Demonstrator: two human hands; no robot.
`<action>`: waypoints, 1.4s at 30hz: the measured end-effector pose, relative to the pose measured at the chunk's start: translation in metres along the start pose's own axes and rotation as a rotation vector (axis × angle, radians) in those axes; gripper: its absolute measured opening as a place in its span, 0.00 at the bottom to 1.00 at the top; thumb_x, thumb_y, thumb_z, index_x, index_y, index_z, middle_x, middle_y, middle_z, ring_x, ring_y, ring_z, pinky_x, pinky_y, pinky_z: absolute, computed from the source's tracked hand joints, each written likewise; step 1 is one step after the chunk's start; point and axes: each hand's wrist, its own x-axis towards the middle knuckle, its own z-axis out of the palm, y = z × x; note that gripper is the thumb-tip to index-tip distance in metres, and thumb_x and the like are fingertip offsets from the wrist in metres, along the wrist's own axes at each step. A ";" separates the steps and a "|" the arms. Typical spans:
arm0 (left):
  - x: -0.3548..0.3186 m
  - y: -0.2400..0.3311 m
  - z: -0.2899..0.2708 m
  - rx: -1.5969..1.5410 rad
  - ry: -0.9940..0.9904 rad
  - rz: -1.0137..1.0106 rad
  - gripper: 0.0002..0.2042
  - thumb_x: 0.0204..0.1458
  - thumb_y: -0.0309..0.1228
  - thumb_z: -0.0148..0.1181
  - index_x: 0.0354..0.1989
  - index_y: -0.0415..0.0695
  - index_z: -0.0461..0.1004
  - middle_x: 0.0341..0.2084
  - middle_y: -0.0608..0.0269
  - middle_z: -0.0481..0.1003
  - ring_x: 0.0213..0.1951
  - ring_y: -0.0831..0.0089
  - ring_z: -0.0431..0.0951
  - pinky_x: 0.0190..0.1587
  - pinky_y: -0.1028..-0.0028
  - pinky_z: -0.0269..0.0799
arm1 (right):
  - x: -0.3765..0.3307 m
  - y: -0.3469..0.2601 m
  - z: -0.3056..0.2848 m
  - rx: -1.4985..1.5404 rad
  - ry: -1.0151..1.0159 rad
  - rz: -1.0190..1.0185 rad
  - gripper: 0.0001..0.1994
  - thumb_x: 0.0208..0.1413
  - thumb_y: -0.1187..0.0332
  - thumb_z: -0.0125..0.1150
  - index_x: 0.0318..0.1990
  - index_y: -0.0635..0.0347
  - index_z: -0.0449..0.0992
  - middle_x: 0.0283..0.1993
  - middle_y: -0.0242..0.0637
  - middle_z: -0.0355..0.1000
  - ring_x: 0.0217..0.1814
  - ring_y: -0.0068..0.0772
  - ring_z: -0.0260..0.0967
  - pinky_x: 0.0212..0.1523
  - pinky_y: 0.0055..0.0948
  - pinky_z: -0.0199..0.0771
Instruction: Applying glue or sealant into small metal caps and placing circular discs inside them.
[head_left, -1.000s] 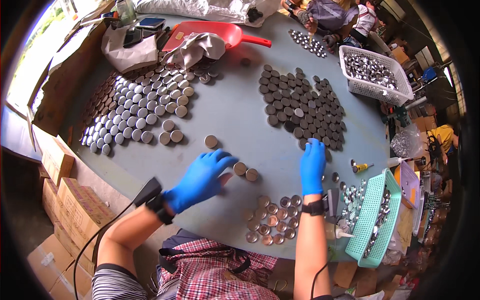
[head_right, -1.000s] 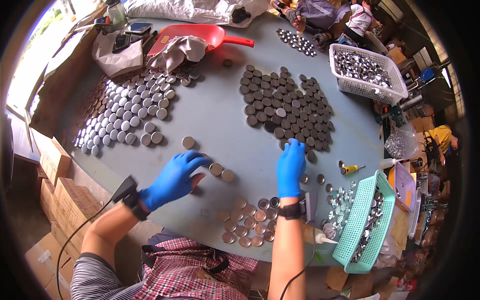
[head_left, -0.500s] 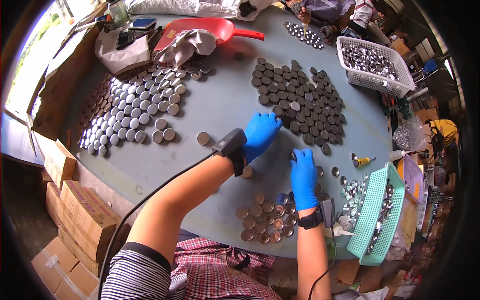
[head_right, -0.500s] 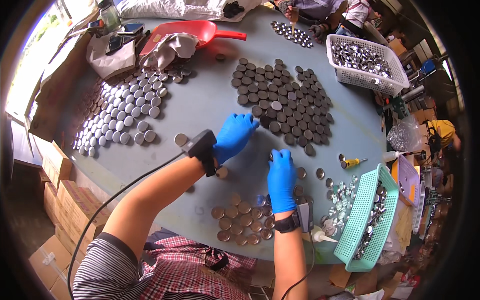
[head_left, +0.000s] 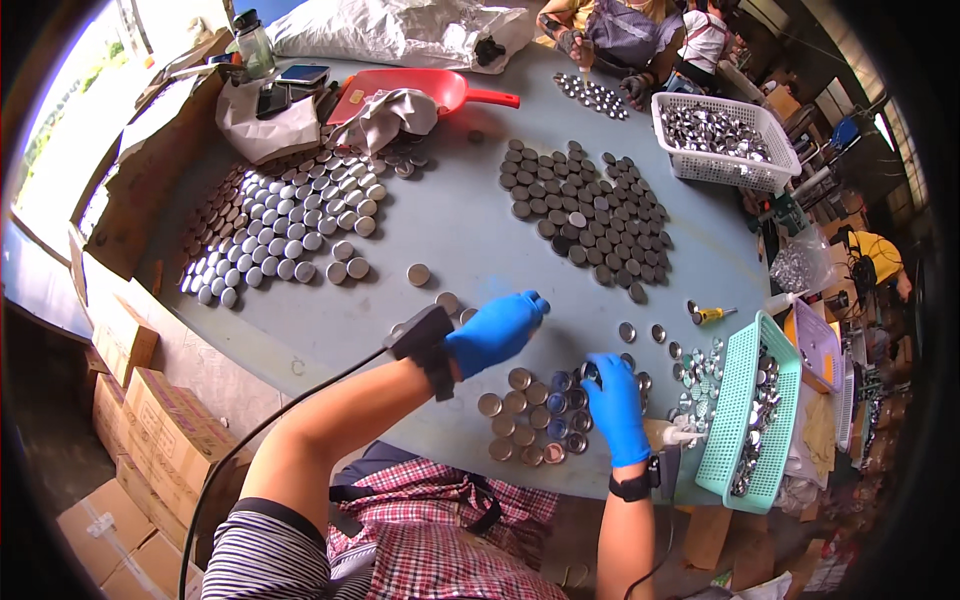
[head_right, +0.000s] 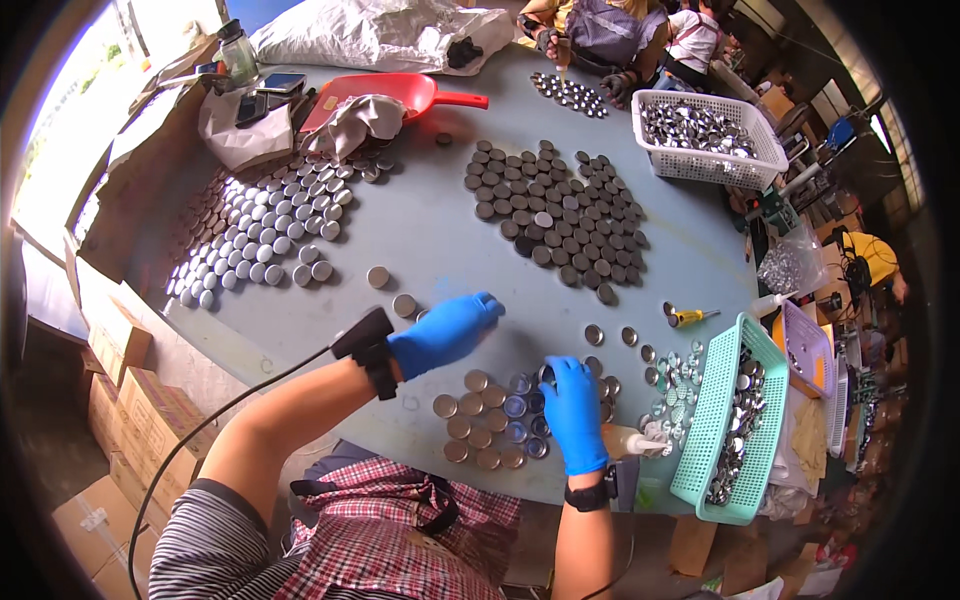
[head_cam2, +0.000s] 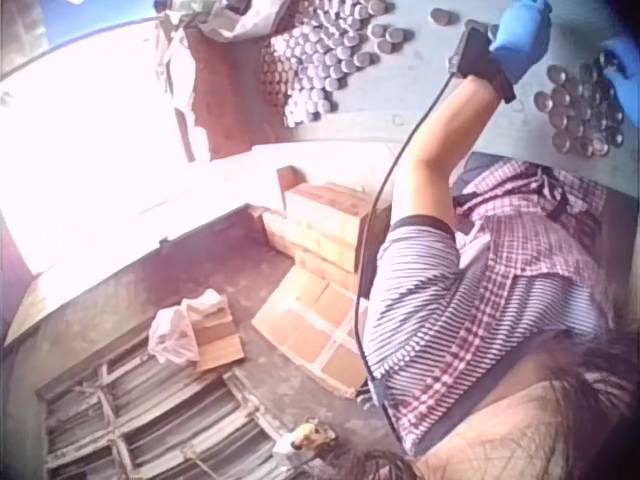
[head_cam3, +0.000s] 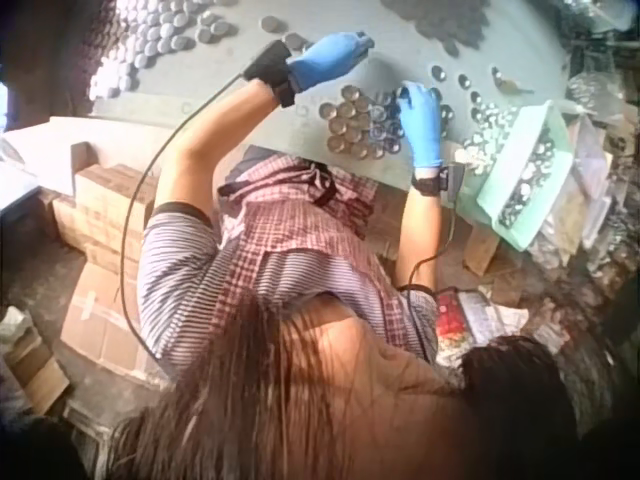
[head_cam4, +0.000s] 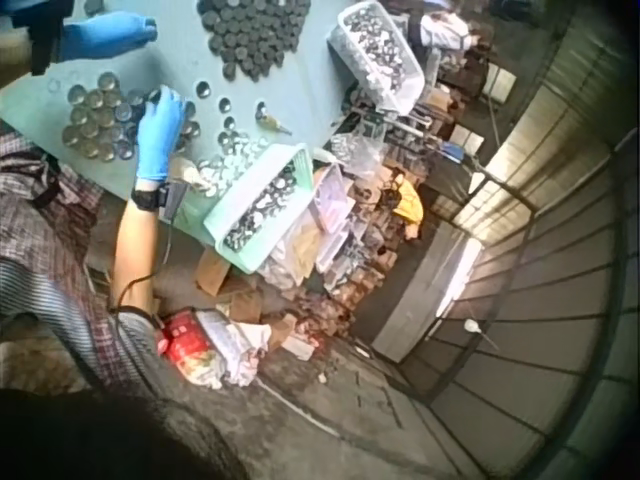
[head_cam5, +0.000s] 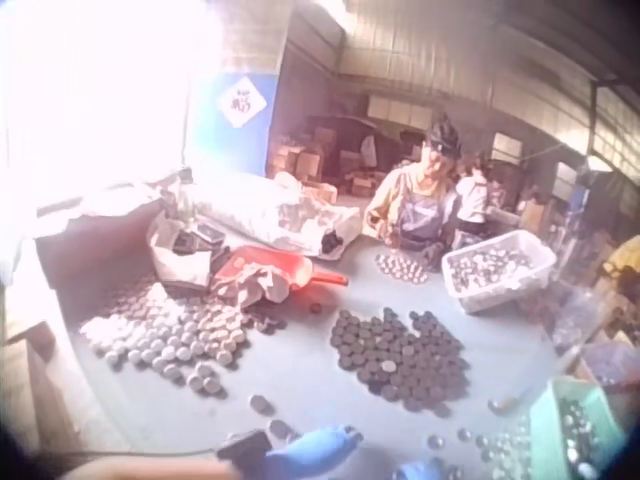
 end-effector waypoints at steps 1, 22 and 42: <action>-0.008 0.012 0.000 -0.124 -0.045 0.018 0.12 0.55 0.29 0.54 0.48 0.42 0.72 0.41 0.51 0.74 0.40 0.50 0.78 0.44 0.56 0.74 | -0.007 0.002 -0.003 -0.085 0.011 -0.032 0.18 0.49 0.75 0.65 0.50 0.60 0.74 0.47 0.45 0.72 0.49 0.52 0.69 0.50 0.44 0.70; -0.079 -0.004 -0.001 0.016 -0.069 0.099 0.14 0.48 0.27 0.61 0.45 0.45 0.76 0.39 0.57 0.75 0.43 0.55 0.76 0.44 0.60 0.73 | 0.000 0.013 0.010 -0.346 -0.054 -0.139 0.18 0.44 0.71 0.68 0.46 0.56 0.78 0.39 0.37 0.76 0.44 0.44 0.70 0.45 0.41 0.71; -0.134 0.001 -0.025 -0.009 0.039 -0.109 0.13 0.52 0.30 0.58 0.47 0.46 0.72 0.37 0.57 0.73 0.40 0.56 0.74 0.42 0.59 0.72 | 0.048 -0.080 0.111 -0.070 0.167 -0.203 0.06 0.57 0.76 0.52 0.42 0.64 0.71 0.46 0.47 0.68 0.46 0.52 0.70 0.43 0.44 0.73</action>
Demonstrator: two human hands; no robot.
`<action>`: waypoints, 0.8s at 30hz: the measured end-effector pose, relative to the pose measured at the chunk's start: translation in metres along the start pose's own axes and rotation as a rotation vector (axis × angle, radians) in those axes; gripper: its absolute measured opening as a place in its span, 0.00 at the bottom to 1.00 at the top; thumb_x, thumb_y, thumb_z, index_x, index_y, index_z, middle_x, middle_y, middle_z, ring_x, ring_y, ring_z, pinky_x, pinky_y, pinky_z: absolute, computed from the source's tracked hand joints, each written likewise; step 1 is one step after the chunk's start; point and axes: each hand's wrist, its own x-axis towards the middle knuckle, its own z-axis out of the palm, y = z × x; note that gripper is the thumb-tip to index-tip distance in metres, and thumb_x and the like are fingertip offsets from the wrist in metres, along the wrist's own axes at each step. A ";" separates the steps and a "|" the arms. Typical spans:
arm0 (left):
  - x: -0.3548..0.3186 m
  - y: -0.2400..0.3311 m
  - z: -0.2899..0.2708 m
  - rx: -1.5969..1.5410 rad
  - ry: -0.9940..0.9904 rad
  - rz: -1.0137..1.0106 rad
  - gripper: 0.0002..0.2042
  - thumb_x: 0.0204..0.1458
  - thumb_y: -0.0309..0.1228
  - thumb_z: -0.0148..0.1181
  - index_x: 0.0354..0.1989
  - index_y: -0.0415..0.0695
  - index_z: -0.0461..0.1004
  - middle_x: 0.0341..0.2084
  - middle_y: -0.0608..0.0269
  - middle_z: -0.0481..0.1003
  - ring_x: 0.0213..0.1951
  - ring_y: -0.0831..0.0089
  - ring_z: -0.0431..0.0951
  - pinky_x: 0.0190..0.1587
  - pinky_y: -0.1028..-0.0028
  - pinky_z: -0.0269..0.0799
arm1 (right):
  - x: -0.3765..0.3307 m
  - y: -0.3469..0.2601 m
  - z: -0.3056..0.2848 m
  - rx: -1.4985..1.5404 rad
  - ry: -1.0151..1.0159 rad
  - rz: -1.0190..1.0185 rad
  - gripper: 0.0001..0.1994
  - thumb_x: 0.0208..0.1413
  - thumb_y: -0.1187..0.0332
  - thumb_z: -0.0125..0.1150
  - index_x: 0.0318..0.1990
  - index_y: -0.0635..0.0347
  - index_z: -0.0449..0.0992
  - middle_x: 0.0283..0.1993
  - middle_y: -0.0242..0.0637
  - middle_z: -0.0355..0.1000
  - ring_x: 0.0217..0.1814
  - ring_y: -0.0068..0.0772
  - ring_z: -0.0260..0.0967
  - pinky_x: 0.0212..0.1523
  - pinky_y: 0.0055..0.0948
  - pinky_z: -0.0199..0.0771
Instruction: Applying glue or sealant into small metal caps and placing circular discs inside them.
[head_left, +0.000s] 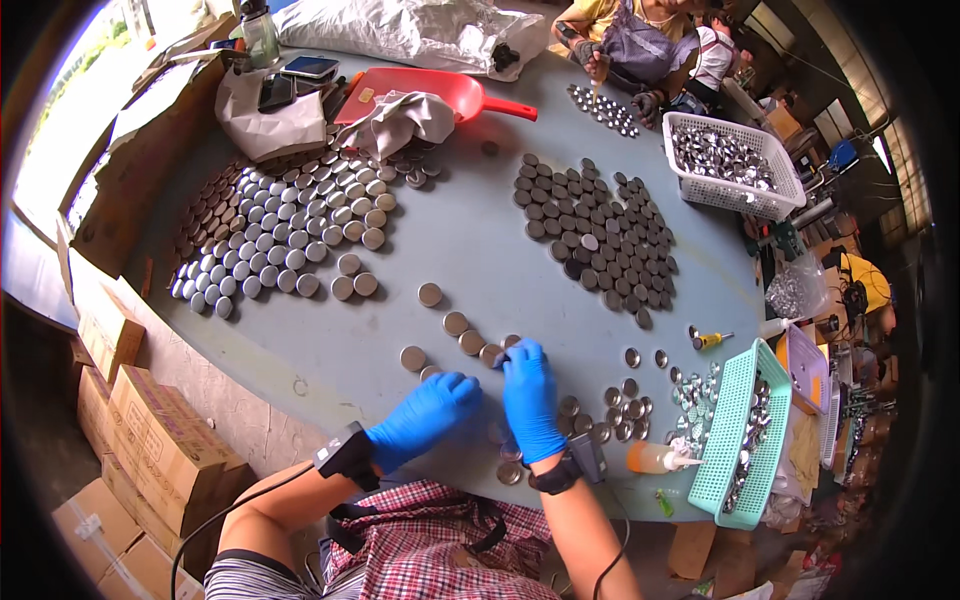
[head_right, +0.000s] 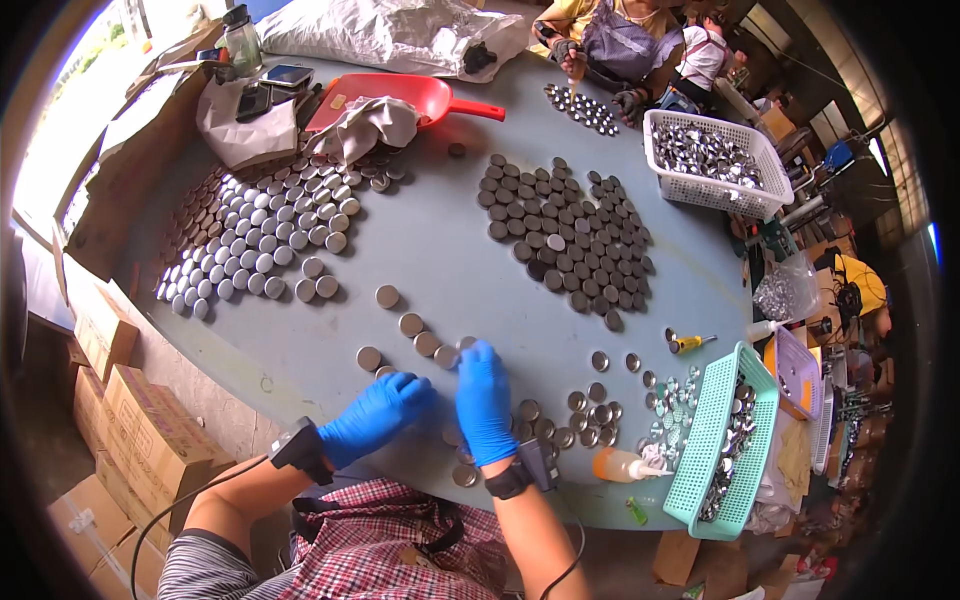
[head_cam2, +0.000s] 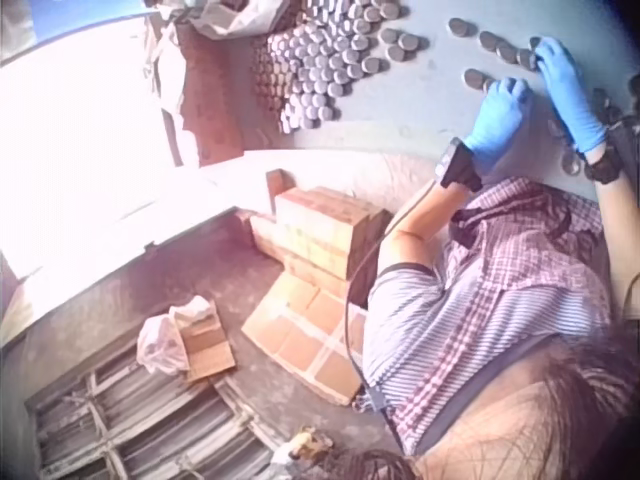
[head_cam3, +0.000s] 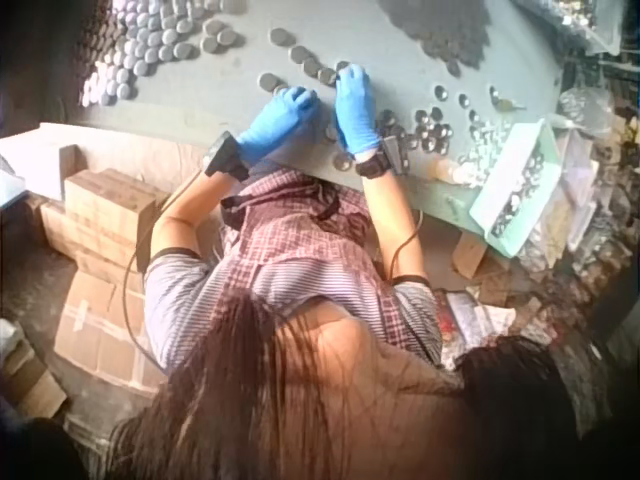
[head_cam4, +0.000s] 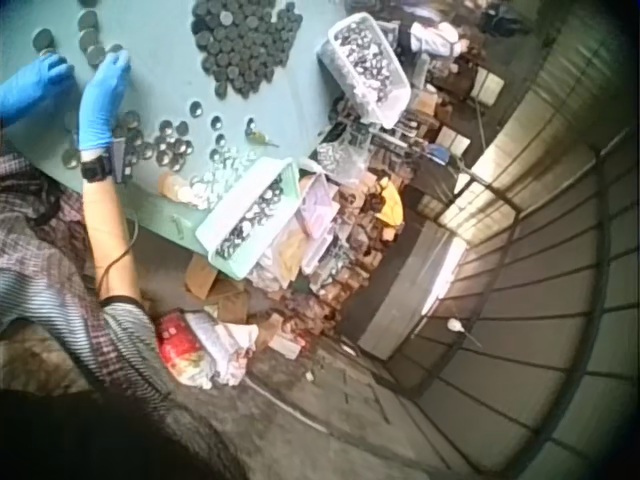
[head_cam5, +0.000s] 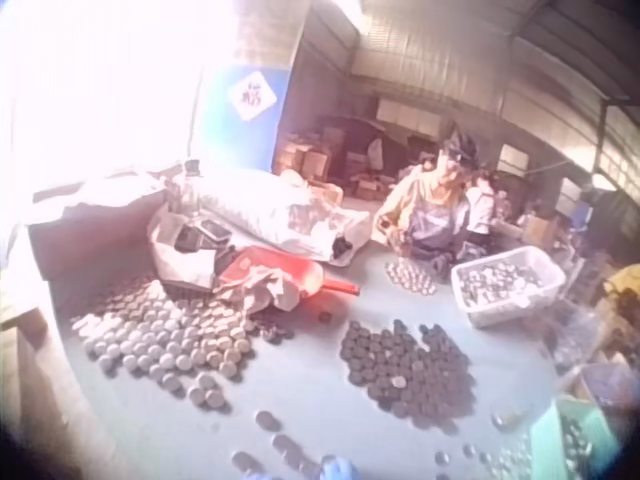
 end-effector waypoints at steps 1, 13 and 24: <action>0.001 -0.007 -0.008 0.000 0.000 0.006 0.13 0.52 0.30 0.58 0.47 0.46 0.72 0.37 0.57 0.73 0.40 0.56 0.74 0.42 0.59 0.72 | 0.002 -0.003 0.010 -0.005 0.021 -0.031 0.08 0.57 0.76 0.52 0.44 0.65 0.71 0.48 0.47 0.68 0.47 0.52 0.70 0.45 0.43 0.74; 0.191 -0.017 0.000 0.071 0.138 -0.058 0.13 0.56 0.32 0.58 0.49 0.45 0.74 0.42 0.54 0.75 0.44 0.52 0.76 0.47 0.57 0.72 | 0.095 0.148 -0.048 -0.268 0.083 0.507 0.12 0.56 0.66 0.62 0.41 0.63 0.70 0.44 0.51 0.69 0.45 0.58 0.71 0.42 0.48 0.73; 0.270 -0.011 0.059 0.213 0.153 -0.246 0.17 0.53 0.34 0.63 0.48 0.41 0.69 0.36 0.49 0.72 0.38 0.53 0.78 0.36 0.60 0.75 | 0.071 0.141 -0.061 -0.036 0.025 0.405 0.16 0.49 0.71 0.67 0.45 0.59 0.72 0.42 0.45 0.69 0.42 0.54 0.72 0.43 0.47 0.73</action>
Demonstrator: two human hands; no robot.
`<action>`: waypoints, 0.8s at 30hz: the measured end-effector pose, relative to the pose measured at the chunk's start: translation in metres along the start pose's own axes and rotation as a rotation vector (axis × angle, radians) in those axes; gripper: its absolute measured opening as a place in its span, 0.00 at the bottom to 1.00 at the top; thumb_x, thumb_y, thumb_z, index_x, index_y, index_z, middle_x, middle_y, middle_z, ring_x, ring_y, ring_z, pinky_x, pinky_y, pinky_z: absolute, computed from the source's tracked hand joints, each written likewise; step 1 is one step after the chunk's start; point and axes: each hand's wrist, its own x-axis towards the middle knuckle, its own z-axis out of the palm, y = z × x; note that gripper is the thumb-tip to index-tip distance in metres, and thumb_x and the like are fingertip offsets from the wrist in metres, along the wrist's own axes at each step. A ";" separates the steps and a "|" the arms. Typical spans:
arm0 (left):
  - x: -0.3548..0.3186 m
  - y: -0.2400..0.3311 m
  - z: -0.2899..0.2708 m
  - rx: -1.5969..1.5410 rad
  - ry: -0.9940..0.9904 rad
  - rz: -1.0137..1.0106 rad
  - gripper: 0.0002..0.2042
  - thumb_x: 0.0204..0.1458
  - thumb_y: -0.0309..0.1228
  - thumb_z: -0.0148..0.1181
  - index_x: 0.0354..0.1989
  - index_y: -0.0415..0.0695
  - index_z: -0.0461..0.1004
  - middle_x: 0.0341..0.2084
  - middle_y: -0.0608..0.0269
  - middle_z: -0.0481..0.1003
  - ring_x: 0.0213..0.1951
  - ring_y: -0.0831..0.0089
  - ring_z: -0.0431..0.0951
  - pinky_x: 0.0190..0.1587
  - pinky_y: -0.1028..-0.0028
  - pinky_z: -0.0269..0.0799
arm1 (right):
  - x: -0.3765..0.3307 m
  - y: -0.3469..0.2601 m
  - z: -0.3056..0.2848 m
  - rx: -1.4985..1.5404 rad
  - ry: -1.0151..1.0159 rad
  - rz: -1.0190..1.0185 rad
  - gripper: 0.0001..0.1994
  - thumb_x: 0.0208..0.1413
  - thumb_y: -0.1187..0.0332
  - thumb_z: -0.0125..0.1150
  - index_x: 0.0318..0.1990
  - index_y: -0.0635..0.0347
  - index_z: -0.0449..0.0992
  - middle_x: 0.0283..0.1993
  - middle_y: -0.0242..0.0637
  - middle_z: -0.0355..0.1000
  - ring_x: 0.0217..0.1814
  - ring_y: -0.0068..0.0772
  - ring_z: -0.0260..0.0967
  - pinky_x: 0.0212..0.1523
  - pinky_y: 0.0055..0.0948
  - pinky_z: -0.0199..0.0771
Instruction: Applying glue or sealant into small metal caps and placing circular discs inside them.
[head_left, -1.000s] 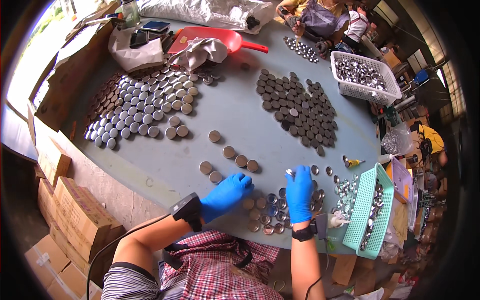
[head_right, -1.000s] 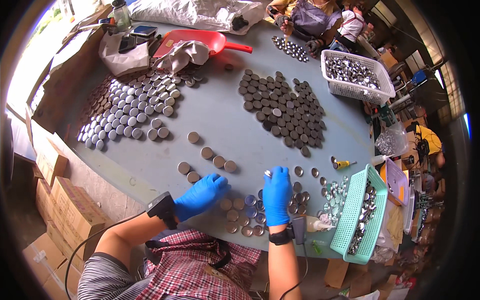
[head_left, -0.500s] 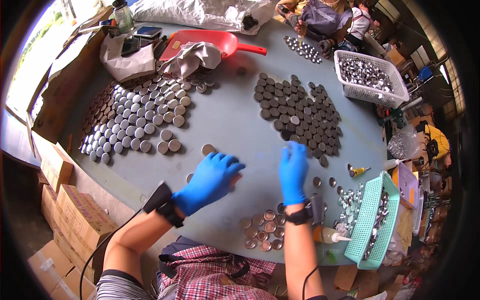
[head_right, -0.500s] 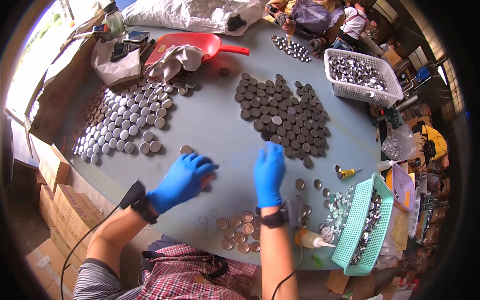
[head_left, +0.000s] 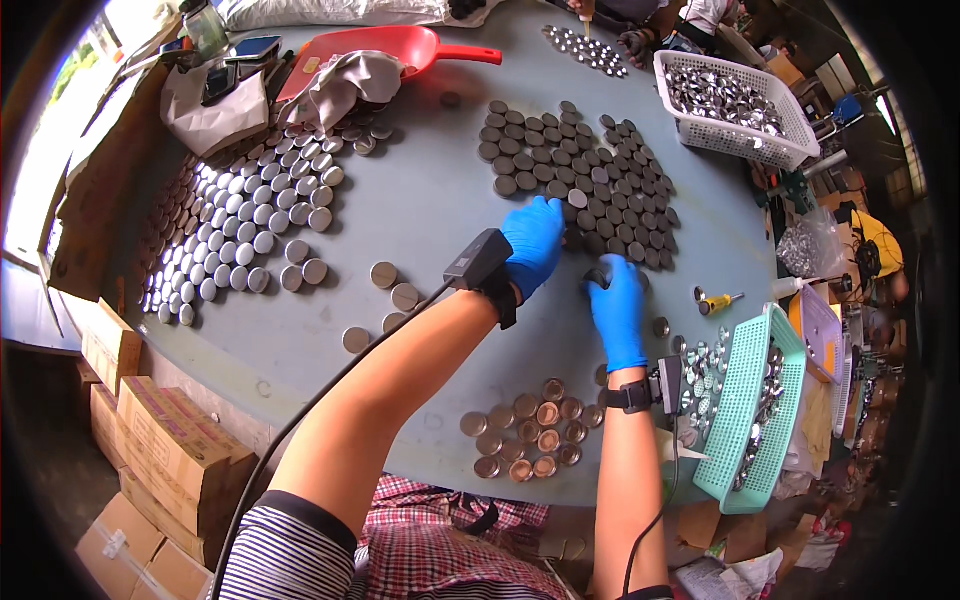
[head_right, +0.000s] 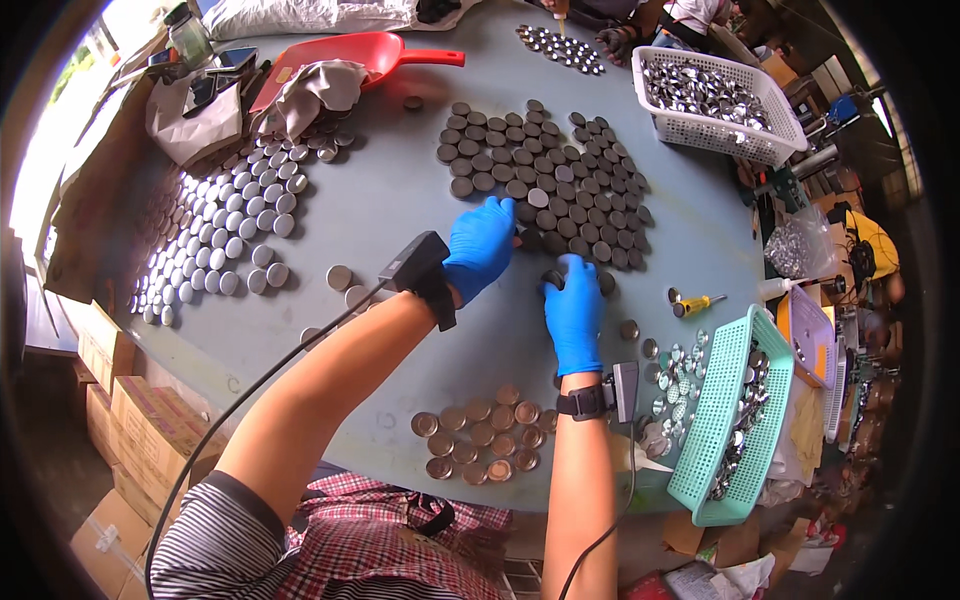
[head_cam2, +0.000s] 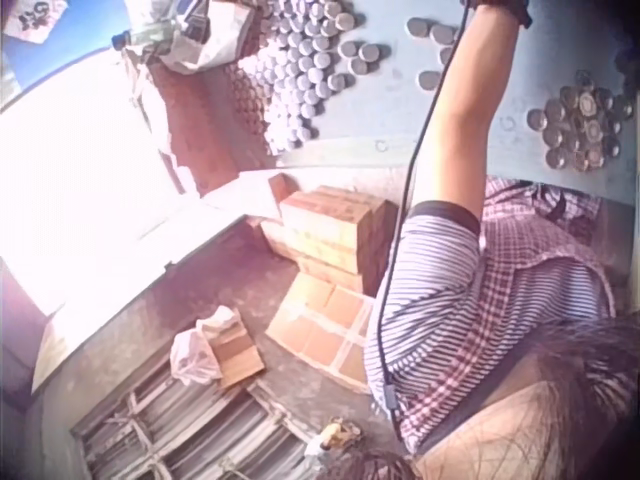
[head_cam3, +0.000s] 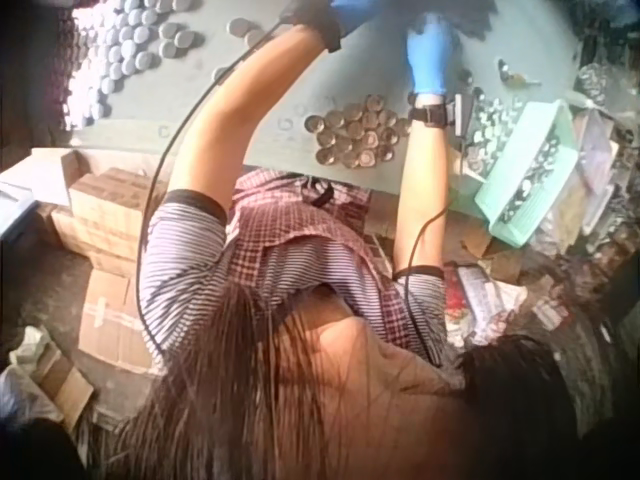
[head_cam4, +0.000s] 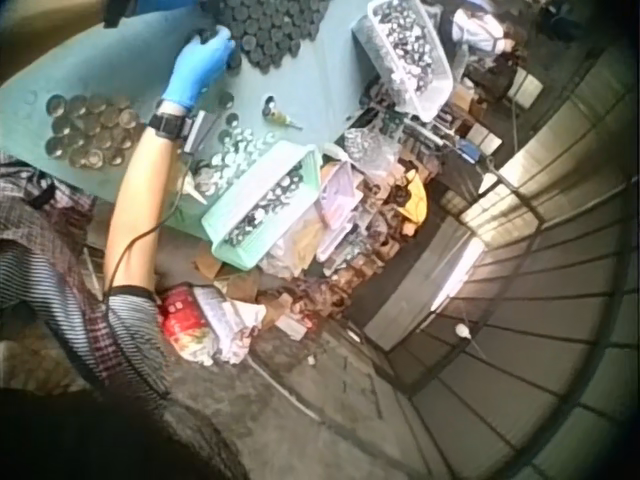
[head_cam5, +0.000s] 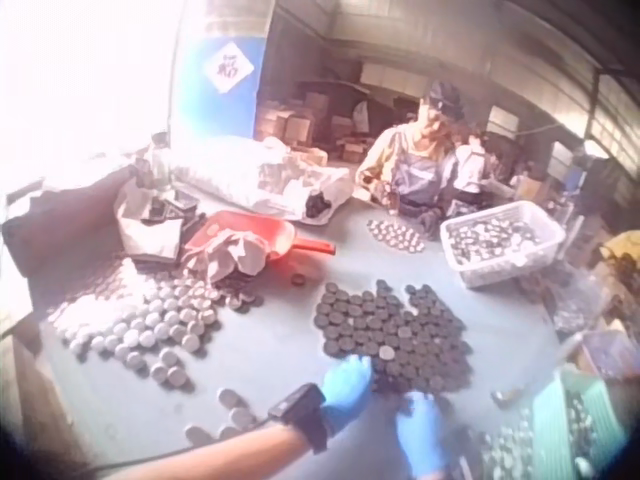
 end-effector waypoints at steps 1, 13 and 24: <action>-0.004 0.001 0.000 0.107 0.030 0.067 0.15 0.54 0.33 0.61 0.47 0.42 0.71 0.36 0.50 0.72 0.37 0.53 0.78 0.36 0.60 0.75 | -0.008 0.001 0.002 0.004 0.007 0.001 0.16 0.49 0.71 0.67 0.45 0.59 0.72 0.42 0.45 0.69 0.42 0.54 0.72 0.43 0.47 0.73; -0.059 -0.010 0.021 -0.110 -0.010 -0.009 0.10 0.48 0.24 0.56 0.41 0.42 0.74 0.39 0.47 0.71 0.42 0.50 0.76 0.38 0.57 0.77 | -0.058 -0.006 -0.023 -0.152 0.008 -0.032 0.16 0.52 0.74 0.63 0.49 0.63 0.70 0.46 0.53 0.70 0.44 0.59 0.71 0.44 0.49 0.73; -0.124 0.019 -0.027 -0.194 -0.219 0.337 0.12 0.48 0.31 0.59 0.42 0.45 0.74 0.38 0.50 0.74 0.37 0.50 0.79 0.39 0.55 0.75 | -0.130 0.032 -0.052 -0.264 -0.113 -0.007 0.18 0.49 0.72 0.66 0.50 0.57 0.75 0.44 0.46 0.74 0.45 0.50 0.73 0.47 0.44 0.73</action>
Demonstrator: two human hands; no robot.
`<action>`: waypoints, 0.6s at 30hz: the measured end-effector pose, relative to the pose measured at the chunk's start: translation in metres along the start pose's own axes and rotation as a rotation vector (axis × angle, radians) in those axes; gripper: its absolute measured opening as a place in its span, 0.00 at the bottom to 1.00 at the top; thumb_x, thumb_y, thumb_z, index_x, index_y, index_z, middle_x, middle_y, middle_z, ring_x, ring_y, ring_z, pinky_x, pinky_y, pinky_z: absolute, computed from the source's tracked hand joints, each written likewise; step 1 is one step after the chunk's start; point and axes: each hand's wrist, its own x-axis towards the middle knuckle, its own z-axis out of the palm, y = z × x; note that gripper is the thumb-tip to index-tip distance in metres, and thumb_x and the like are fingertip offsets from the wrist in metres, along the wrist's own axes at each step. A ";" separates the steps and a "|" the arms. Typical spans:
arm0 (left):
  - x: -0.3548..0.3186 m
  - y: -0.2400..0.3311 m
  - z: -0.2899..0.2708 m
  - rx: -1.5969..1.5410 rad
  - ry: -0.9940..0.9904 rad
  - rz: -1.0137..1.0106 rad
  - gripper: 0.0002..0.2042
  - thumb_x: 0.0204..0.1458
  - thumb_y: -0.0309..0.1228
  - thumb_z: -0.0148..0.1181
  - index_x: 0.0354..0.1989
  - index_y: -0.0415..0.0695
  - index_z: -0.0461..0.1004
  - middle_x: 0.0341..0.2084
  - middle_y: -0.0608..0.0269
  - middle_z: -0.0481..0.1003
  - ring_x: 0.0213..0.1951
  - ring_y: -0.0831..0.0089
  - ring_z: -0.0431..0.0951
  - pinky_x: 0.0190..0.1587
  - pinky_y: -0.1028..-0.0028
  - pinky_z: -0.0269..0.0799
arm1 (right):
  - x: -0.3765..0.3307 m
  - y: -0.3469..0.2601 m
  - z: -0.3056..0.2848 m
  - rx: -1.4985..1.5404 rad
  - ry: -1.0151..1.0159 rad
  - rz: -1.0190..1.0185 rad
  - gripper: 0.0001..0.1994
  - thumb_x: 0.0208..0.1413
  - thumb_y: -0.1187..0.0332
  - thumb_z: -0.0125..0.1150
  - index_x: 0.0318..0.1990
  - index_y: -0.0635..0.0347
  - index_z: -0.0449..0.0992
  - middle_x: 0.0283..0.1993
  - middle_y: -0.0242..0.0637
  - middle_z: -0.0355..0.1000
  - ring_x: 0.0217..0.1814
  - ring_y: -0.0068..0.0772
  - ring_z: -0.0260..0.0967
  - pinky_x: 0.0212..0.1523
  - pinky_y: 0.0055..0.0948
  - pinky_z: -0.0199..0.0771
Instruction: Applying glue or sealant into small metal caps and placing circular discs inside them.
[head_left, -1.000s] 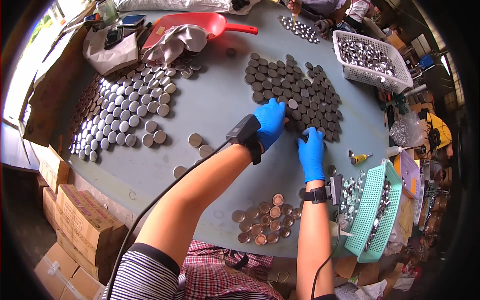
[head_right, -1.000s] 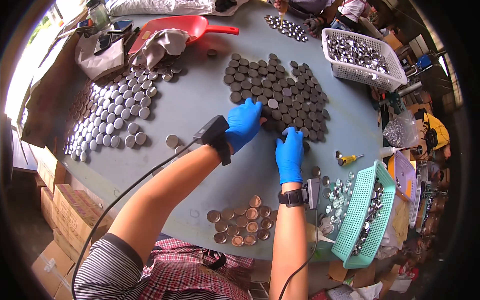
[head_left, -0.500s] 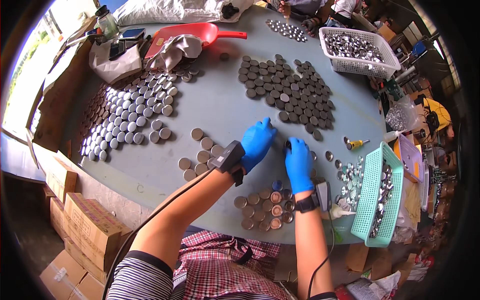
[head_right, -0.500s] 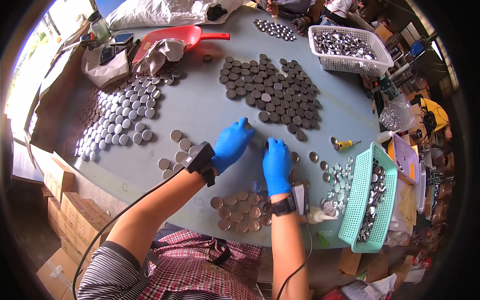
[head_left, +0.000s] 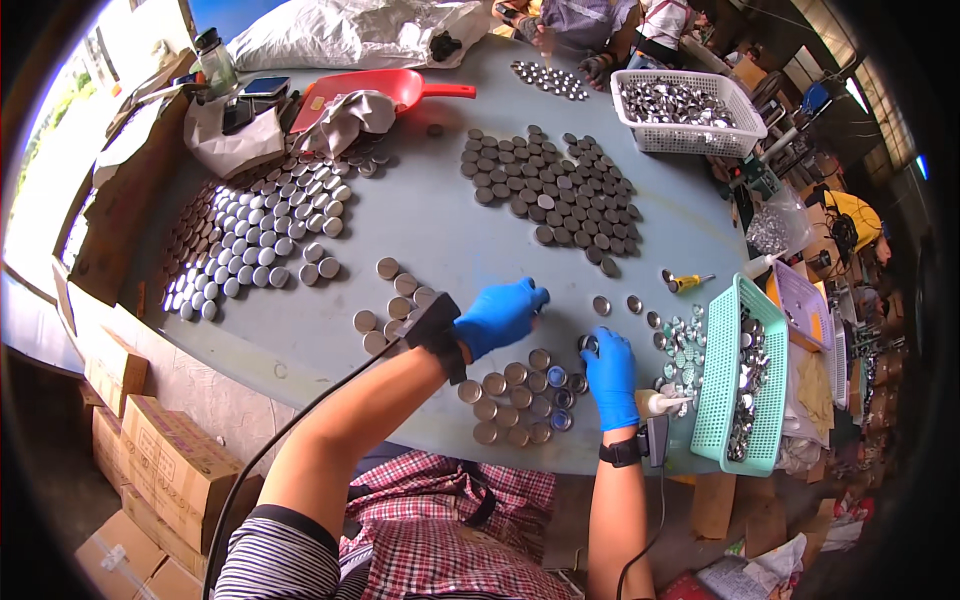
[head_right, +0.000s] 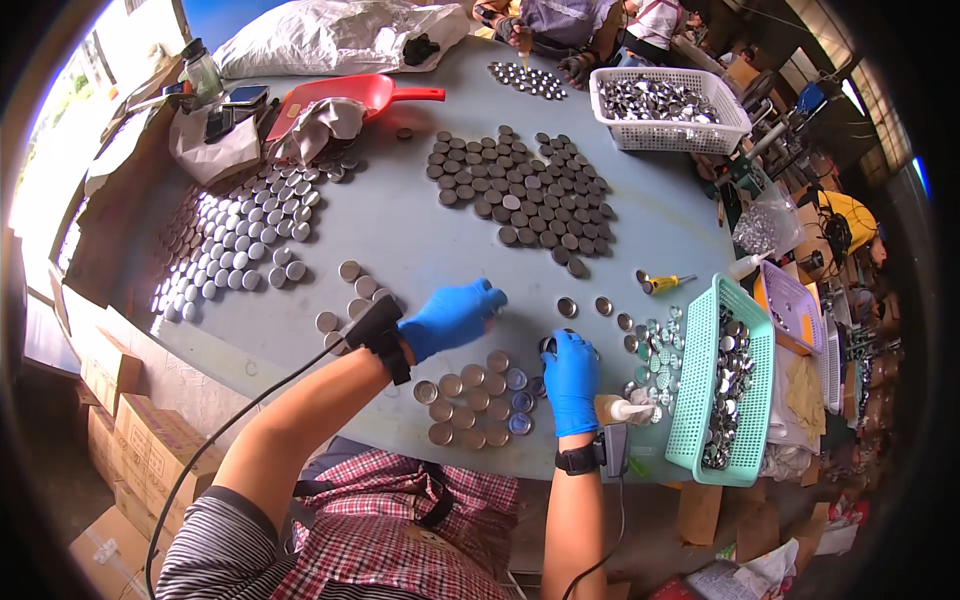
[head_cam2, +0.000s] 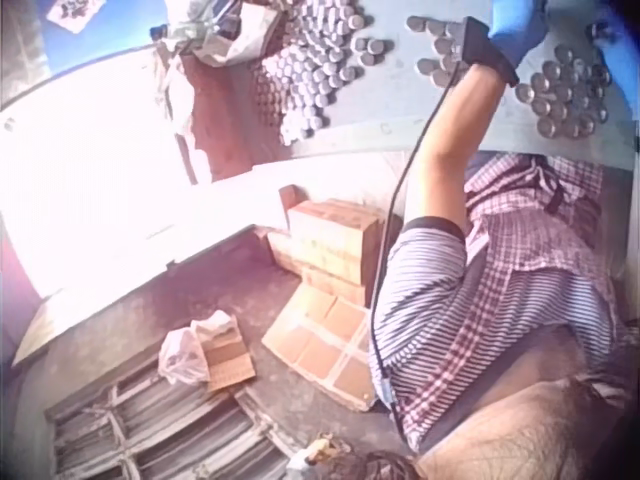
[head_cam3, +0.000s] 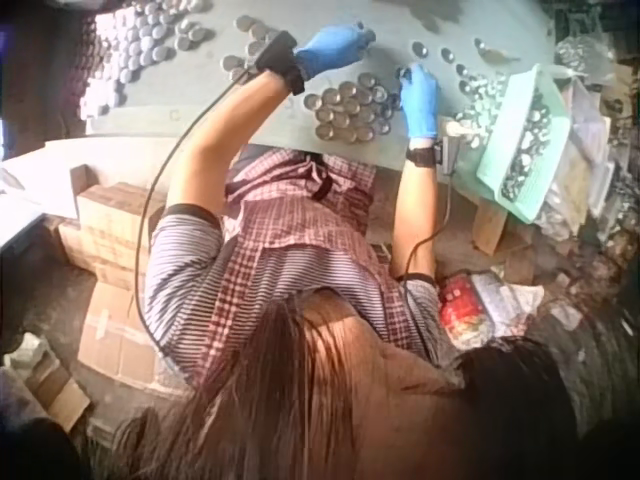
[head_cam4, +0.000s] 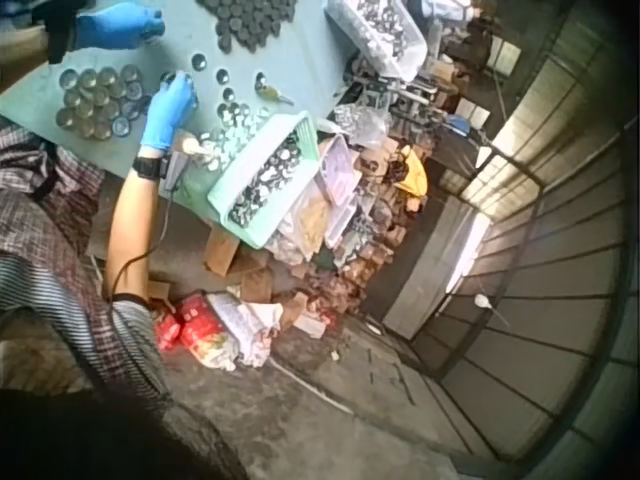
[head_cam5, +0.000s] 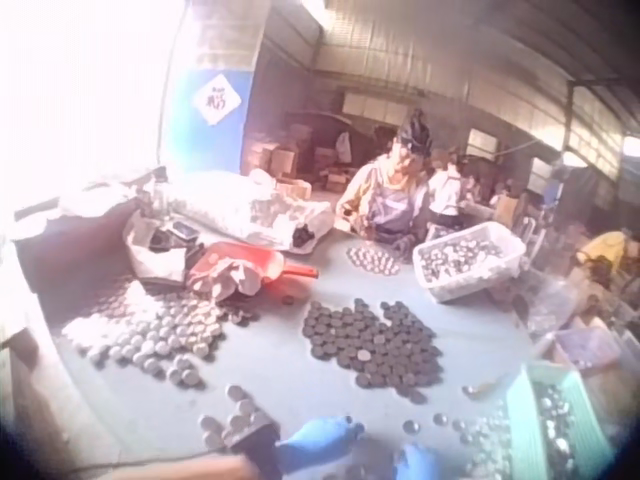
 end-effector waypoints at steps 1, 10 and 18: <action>-0.005 0.015 0.002 -0.109 -0.014 0.018 0.11 0.48 0.32 0.59 0.39 0.44 0.74 0.38 0.49 0.75 0.38 0.49 0.78 0.39 0.55 0.75 | -0.002 0.000 0.000 -0.026 0.057 -0.070 0.16 0.49 0.71 0.66 0.48 0.57 0.76 0.43 0.44 0.75 0.44 0.49 0.73 0.47 0.43 0.73; -0.022 0.026 0.012 0.251 -0.156 0.246 0.07 0.46 0.32 0.62 0.32 0.45 0.76 0.33 0.55 0.75 0.37 0.56 0.78 0.40 0.60 0.73 | 0.010 -0.009 -0.007 -0.188 -0.066 -0.155 0.10 0.48 0.70 0.67 0.38 0.58 0.77 0.41 0.42 0.75 0.44 0.46 0.72 0.44 0.41 0.75; -0.029 -0.017 -0.014 0.128 -0.035 0.051 0.10 0.48 0.28 0.61 0.39 0.42 0.75 0.35 0.54 0.73 0.38 0.53 0.77 0.43 0.59 0.72 | 0.031 -0.051 -0.004 0.142 -0.005 -0.014 0.11 0.53 0.72 0.63 0.39 0.64 0.68 0.44 0.53 0.68 0.41 0.61 0.71 0.38 0.50 0.74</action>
